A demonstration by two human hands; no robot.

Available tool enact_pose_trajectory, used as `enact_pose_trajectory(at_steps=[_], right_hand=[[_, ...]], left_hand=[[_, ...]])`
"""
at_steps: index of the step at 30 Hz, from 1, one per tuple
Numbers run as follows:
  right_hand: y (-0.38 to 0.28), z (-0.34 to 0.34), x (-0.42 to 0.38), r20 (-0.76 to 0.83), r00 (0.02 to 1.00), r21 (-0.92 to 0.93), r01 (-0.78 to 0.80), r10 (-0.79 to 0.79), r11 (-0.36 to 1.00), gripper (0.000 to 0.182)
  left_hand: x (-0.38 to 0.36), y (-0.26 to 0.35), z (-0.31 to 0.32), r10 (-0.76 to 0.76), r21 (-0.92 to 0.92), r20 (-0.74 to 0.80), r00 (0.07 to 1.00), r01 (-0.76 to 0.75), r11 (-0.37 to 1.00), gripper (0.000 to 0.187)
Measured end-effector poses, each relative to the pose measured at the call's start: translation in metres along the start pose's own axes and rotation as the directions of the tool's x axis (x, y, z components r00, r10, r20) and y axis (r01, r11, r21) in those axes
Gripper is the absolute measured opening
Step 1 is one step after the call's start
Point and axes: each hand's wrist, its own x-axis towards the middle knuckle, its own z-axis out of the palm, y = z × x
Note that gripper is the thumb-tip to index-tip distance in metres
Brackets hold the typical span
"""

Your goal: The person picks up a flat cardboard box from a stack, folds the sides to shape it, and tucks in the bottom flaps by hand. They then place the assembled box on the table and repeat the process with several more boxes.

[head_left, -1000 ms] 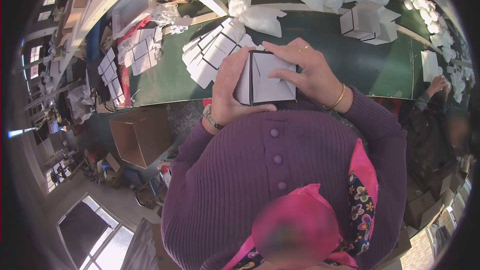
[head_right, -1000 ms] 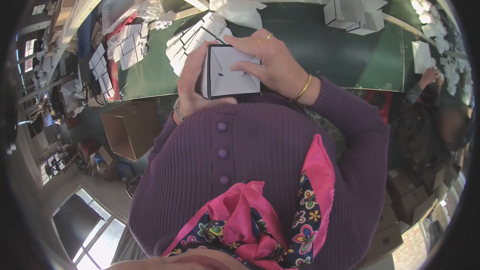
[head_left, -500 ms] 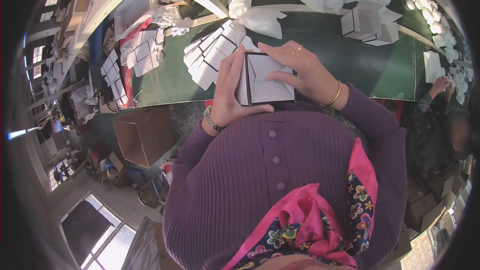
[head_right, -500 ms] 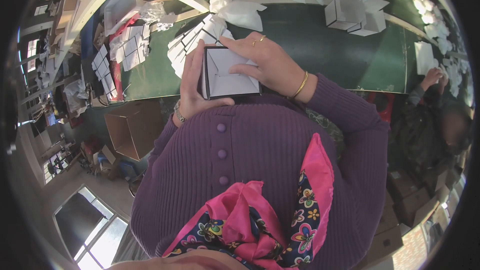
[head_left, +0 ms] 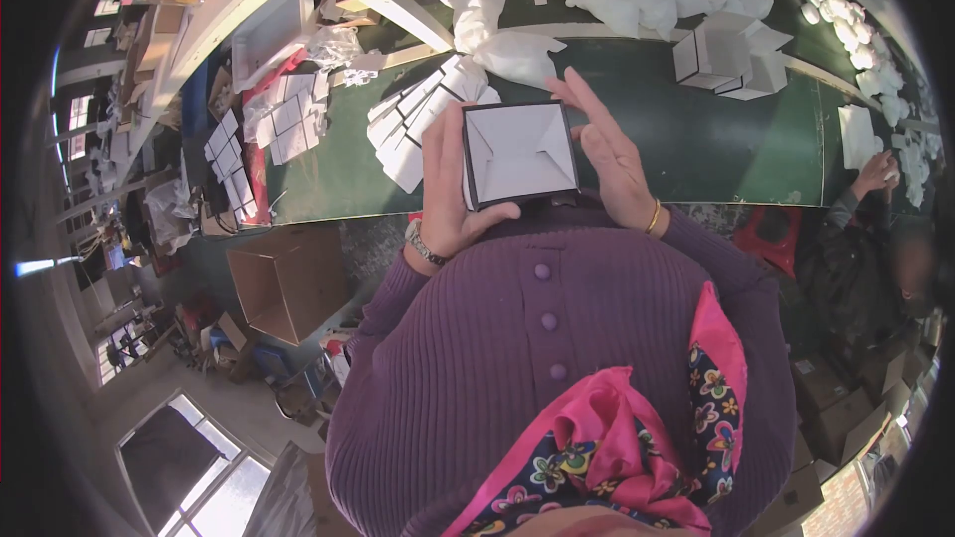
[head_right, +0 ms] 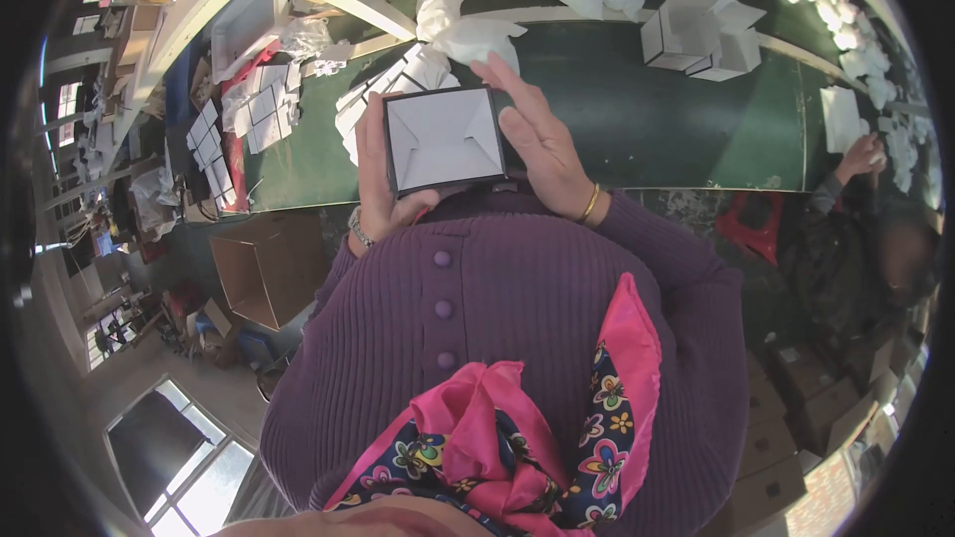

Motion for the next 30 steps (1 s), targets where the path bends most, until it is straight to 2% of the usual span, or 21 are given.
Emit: enact_pose_trajectory(at_steps=[1,3,6,9,12,15,18,20,21,23,24,26,27,30], right_hand=[[0.001,0.008,0.001,-0.027,0.999,0.184,-0.039,0.044,0.982,0.066],[0.005,0.021,0.006,-0.055,0.989,0.525,-0.088,0.138,0.846,0.099],[-0.014,0.029,0.008,-0.166,0.986,0.541,0.061,0.035,0.839,0.096],[-0.021,0.027,0.016,-0.159,0.987,0.468,0.099,-0.026,0.878,0.107],[-0.016,0.03,0.017,-0.24,0.968,0.425,0.173,-0.074,0.888,0.103],[-0.006,0.026,0.02,-0.19,0.982,0.486,0.104,-0.012,0.868,0.099],[-0.002,0.008,0.027,-0.3,0.954,0.284,0.095,-0.006,0.954,0.081],[-0.003,-0.006,0.018,-0.514,0.84,0.206,-0.077,0.175,0.975,0.042],[-0.001,-0.011,0.013,-0.569,0.795,0.19,-0.123,0.211,0.974,0.033],[0.007,-0.019,0.003,-0.404,0.756,0.384,-0.37,0.515,0.846,0.041],[0.011,-0.02,0.001,-0.358,0.73,0.424,-0.43,0.583,0.797,0.043],[0.018,-0.02,0.001,-0.138,0.819,0.525,-0.416,0.557,0.742,0.036],[0.02,-0.021,0.003,-0.093,0.833,0.545,-0.416,0.546,0.728,0.035],[0.029,-0.023,0.012,-0.165,0.868,0.438,-0.361,0.468,0.823,0.038]], left_hand=[[0.002,0.001,0.0,-0.035,-0.017,-0.011,0.999,0.035,0.999,0.126],[0.007,0.004,0.001,-0.101,-0.05,-0.036,0.994,0.099,0.994,0.133],[0.007,0.003,0.029,-0.086,-0.294,-0.248,0.965,0.009,0.956,0.148],[0.012,0.005,0.022,-0.121,-0.23,-0.344,0.931,0.042,0.972,0.156],[0.017,0.007,0.032,-0.15,-0.429,-0.394,0.907,-0.037,0.903,0.152],[0.022,-0.005,0.024,-0.184,-0.493,-0.248,0.951,0.04,0.869,0.145],[0.029,-0.02,0.023,-0.221,-0.379,-0.421,0.88,0.05,0.924,0.131],[0.035,-0.02,0.016,-0.423,-0.504,-0.501,0.755,0.142,0.852,0.098],[0.036,-0.024,0.016,-0.471,-0.54,-0.511,0.719,0.157,0.827,0.092],[0.033,-0.039,0.022,-0.589,-0.747,-0.413,0.695,0.112,0.655,0.08],[0.03,-0.046,0.027,-0.615,-0.793,-0.378,0.692,0.101,0.601,0.077],[0.027,-0.054,0.042,-0.538,-0.889,-0.231,0.811,0.049,0.455,0.072],[0.027,-0.056,0.052,-0.51,-0.914,-0.187,0.84,0.042,0.405,0.071],[0.024,-0.057,0.075,-0.53,-0.869,-0.081,0.844,0.201,0.453,0.049]])
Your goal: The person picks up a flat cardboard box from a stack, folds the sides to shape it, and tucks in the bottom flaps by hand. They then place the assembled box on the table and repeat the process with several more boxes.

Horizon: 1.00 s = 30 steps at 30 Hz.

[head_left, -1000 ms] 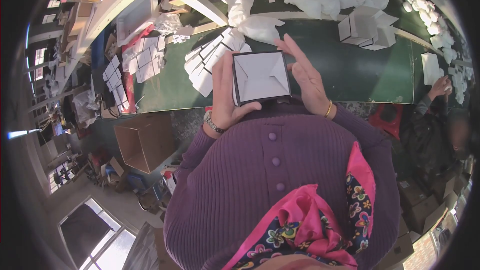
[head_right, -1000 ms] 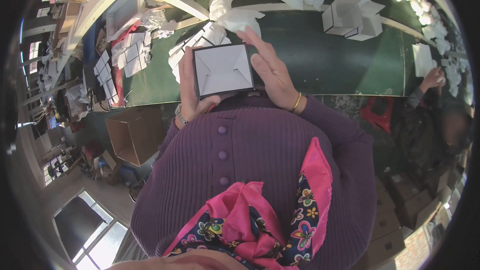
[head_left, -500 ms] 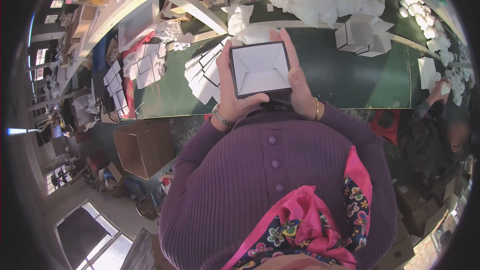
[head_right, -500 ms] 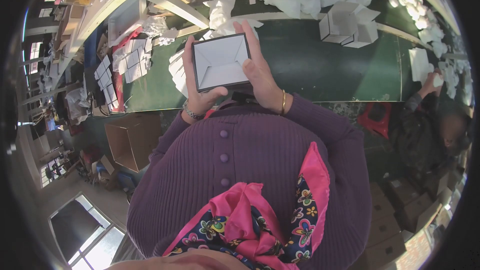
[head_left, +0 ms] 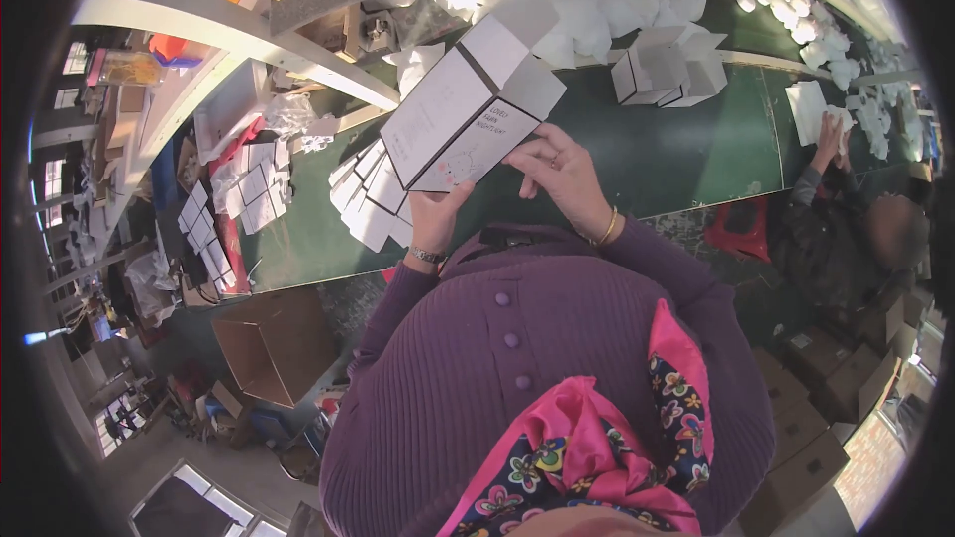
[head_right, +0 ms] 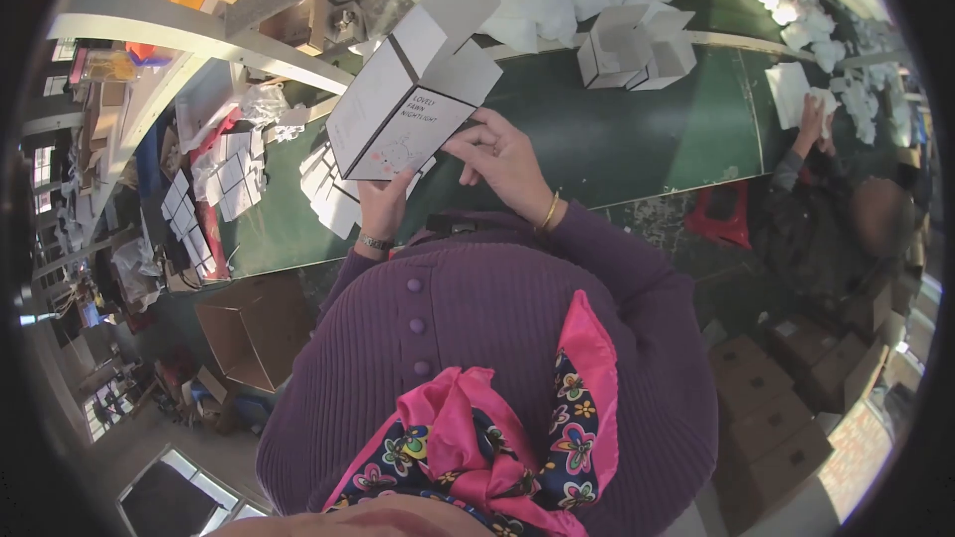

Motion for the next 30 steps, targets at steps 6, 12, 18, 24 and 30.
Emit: enact_pose_trajectory(at_steps=[6,12,18,24,30], right_hand=[[0.005,-0.024,0.019,-0.204,0.857,-0.465,0.341,-0.473,0.817,0.07],[0.016,-0.06,0.046,0.081,0.882,-0.655,0.399,-0.465,0.642,0.024],[0.065,-0.174,0.105,0.348,0.775,-0.936,0.258,-0.528,-0.239,0.017],[0.095,-0.237,0.131,0.291,0.909,-0.847,0.099,-0.3,-0.522,0.023],[0.096,-0.212,0.106,0.209,0.865,-0.902,-0.009,-0.457,-0.431,0.045]], left_hand=[[0.019,-0.051,-0.024,-0.111,0.1,0.02,0.994,0.109,0.989,0.086],[0.039,-0.088,-0.048,-0.353,0.584,0.138,0.925,0.212,0.784,0.101],[0.04,-0.08,-0.092,-0.176,0.733,-0.064,0.982,0.166,0.659,0.07],[0.034,-0.103,-0.204,0.032,0.899,-0.253,0.967,0.223,0.377,0.044],[0.071,-0.098,-0.207,-0.136,0.954,-0.267,0.954,0.281,0.1,0.074]])
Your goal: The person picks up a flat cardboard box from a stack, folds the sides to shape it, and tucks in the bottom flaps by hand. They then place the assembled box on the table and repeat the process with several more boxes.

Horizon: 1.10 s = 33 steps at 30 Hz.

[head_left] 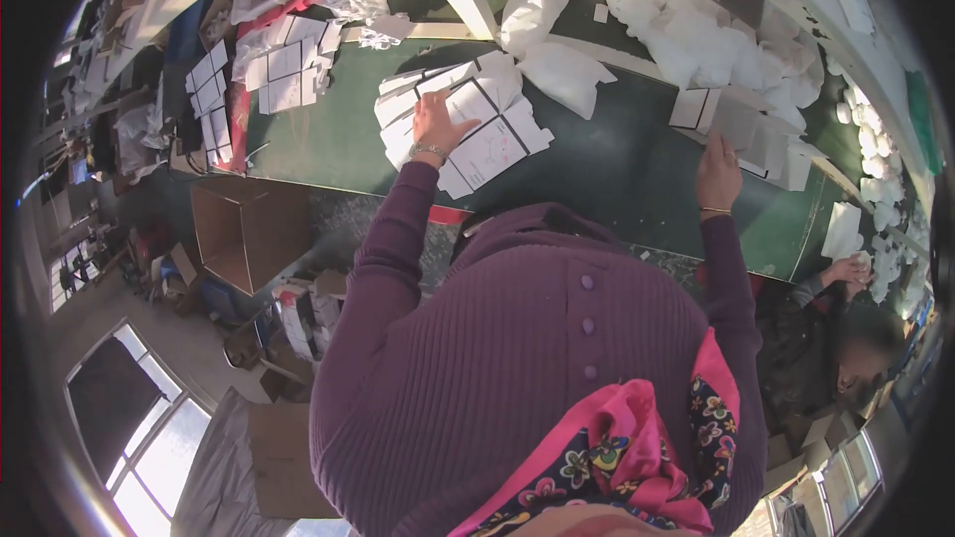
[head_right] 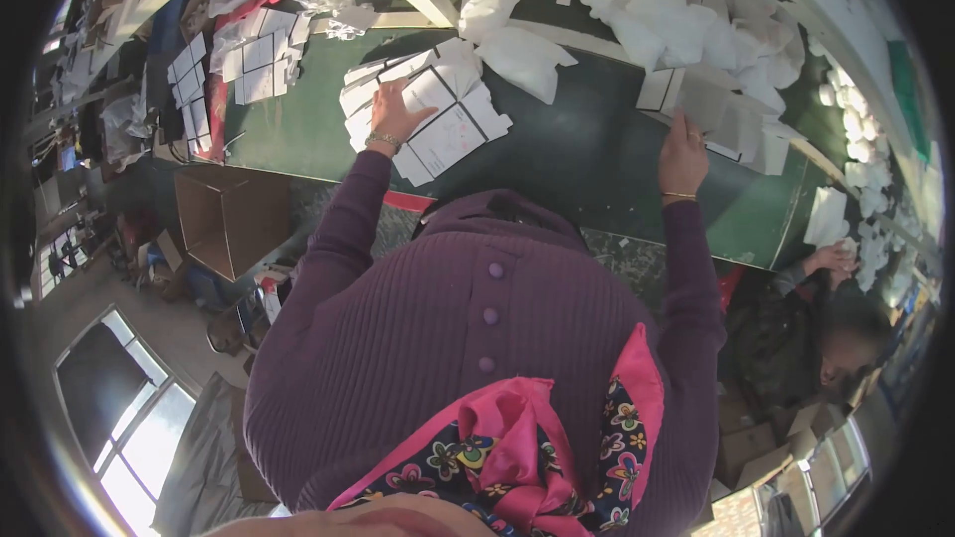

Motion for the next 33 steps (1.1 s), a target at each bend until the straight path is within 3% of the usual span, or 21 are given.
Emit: enact_pose_trajectory(at_steps=[3,6,8,12,18,21,23,24,26,27,30,33], right_hand=[[-0.045,-0.036,-0.013,-0.047,0.996,0.241,-0.06,0.074,0.969,0.034],[-0.094,-0.049,-0.031,0.056,0.993,0.445,-0.118,0.104,0.888,0.031],[-0.122,-0.046,-0.039,0.108,0.993,0.541,-0.097,0.045,0.836,0.027],[-0.167,-0.048,-0.042,0.234,0.972,0.643,-0.139,-0.02,0.753,0.026],[-0.205,-0.05,-0.02,0.338,0.923,0.705,-0.12,-0.182,0.699,0.025],[-0.212,-0.053,-0.003,0.364,0.903,0.749,-0.139,-0.228,0.648,0.024],[-0.215,-0.062,0.012,0.446,0.878,0.781,-0.288,-0.173,0.554,0.027],[-0.216,-0.067,0.021,0.462,0.872,0.787,-0.319,-0.162,0.528,0.028],[-0.215,-0.077,0.041,0.425,0.894,0.802,-0.302,-0.138,0.516,0.049],[-0.215,-0.086,0.052,0.41,0.902,0.807,-0.29,-0.134,0.514,0.055],[-0.22,-0.127,0.089,0.333,0.917,0.924,-0.27,-0.222,0.271,0.073],[-0.226,-0.174,0.111,0.221,0.936,0.971,-0.185,-0.275,0.153,0.068]], left_hand=[[0.017,0.017,0.0,-0.013,0.118,0.095,0.995,0.002,0.993,0.084],[0.021,0.022,0.008,0.039,0.163,0.078,0.996,-0.052,0.985,0.076],[0.014,0.032,0.008,0.032,0.169,0.076,0.997,-0.045,0.985,0.067],[0.019,0.039,0.006,-0.125,0.22,0.107,0.986,0.099,0.97,0.08],[0.035,0.038,-0.006,-0.21,0.302,0.186,0.96,0.148,0.942,0.101],[0.041,0.027,-0.005,-0.2,0.137,0.254,0.946,0.17,0.976,0.092],[0.04,0.008,0.01,-0.054,-0.202,0.125,0.991,0.079,0.976,0.057],[0.037,0.005,0.005,-0.021,-0.283,0.079,0.997,0.043,0.958,0.048],[0.025,0.016,-0.025,0.153,-0.417,-0.018,0.988,-0.147,0.897,0.026],[0.016,0.026,-0.044,0.195,-0.447,-0.054,0.979,-0.198,0.873,0.022],[-0.015,0.064,-0.115,0.428,-0.483,-0.112,0.897,-0.426,0.765,0.021],[-0.038,0.092,-0.159,0.627,-0.365,-0.282,0.726,-0.686,0.629,0.024]])
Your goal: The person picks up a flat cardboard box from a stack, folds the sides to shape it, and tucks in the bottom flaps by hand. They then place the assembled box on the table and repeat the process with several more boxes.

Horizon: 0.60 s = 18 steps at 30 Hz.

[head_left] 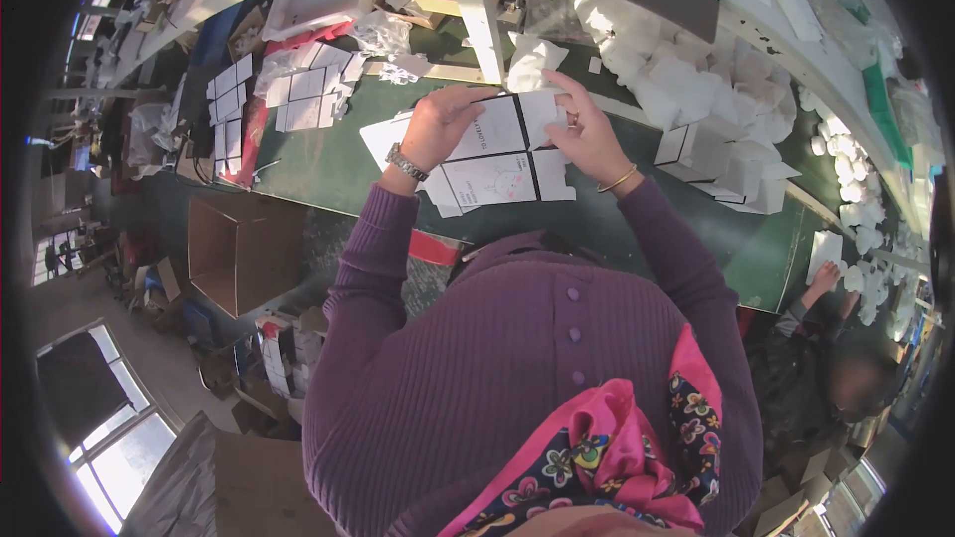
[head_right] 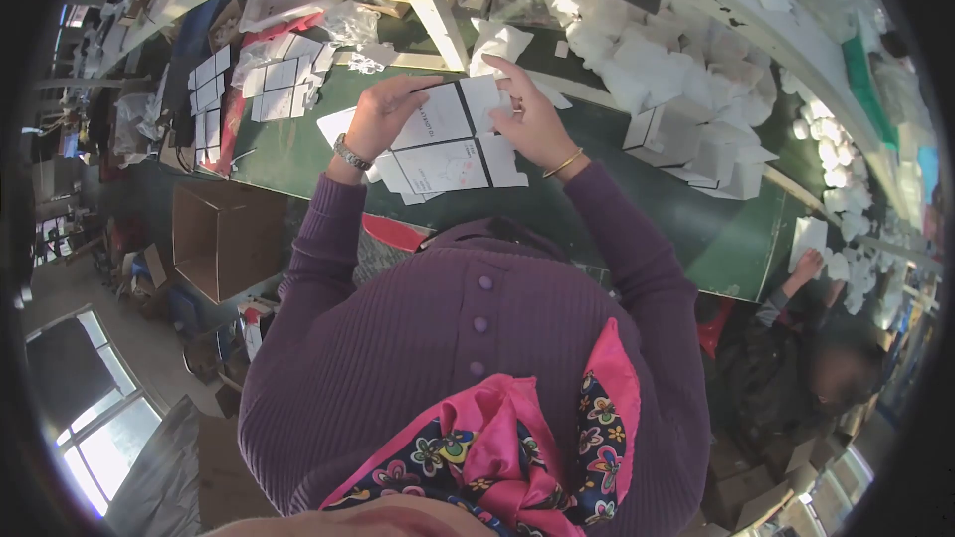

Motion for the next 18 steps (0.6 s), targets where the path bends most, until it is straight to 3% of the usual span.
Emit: enact_pose_trajectory(at_steps=[3,6,9,12,14,18], right_hand=[[-0.032,-0.01,-0.008,0.113,0.992,0.083,-0.061,0.051,0.995,0.056],[-0.011,-0.011,-0.008,0.128,0.964,-0.026,0.237,-0.232,0.971,0.044],[0.003,-0.017,-0.011,0.226,0.934,-0.169,0.317,-0.277,0.933,0.029],[-0.003,-0.023,-0.016,0.27,0.896,-0.201,0.41,-0.352,0.89,0.031],[-0.012,-0.025,-0.016,0.281,0.78,-0.255,0.623,-0.56,0.74,0.034],[-0.024,-0.018,-0.014,0.3,0.643,-0.275,0.766,-0.705,0.581,0.023]], left_hand=[[-0.002,0.032,-0.008,-0.167,-0.065,-0.126,0.978,0.16,0.985,0.024],[-0.012,0.046,-0.002,-0.25,-0.126,-0.158,0.955,0.231,0.965,0.01],[-0.024,0.051,0.009,-0.279,-0.135,-0.148,0.949,0.26,0.956,0.004],[-0.039,0.057,0.014,-0.182,-0.068,-0.145,0.973,0.174,0.982,0.01],[-0.05,0.069,0.016,-0.168,0.109,-0.014,0.986,0.168,0.98,0.055],[-0.07,0.091,0.028,-0.194,0.22,0.276,0.941,0.134,0.966,0.123]])
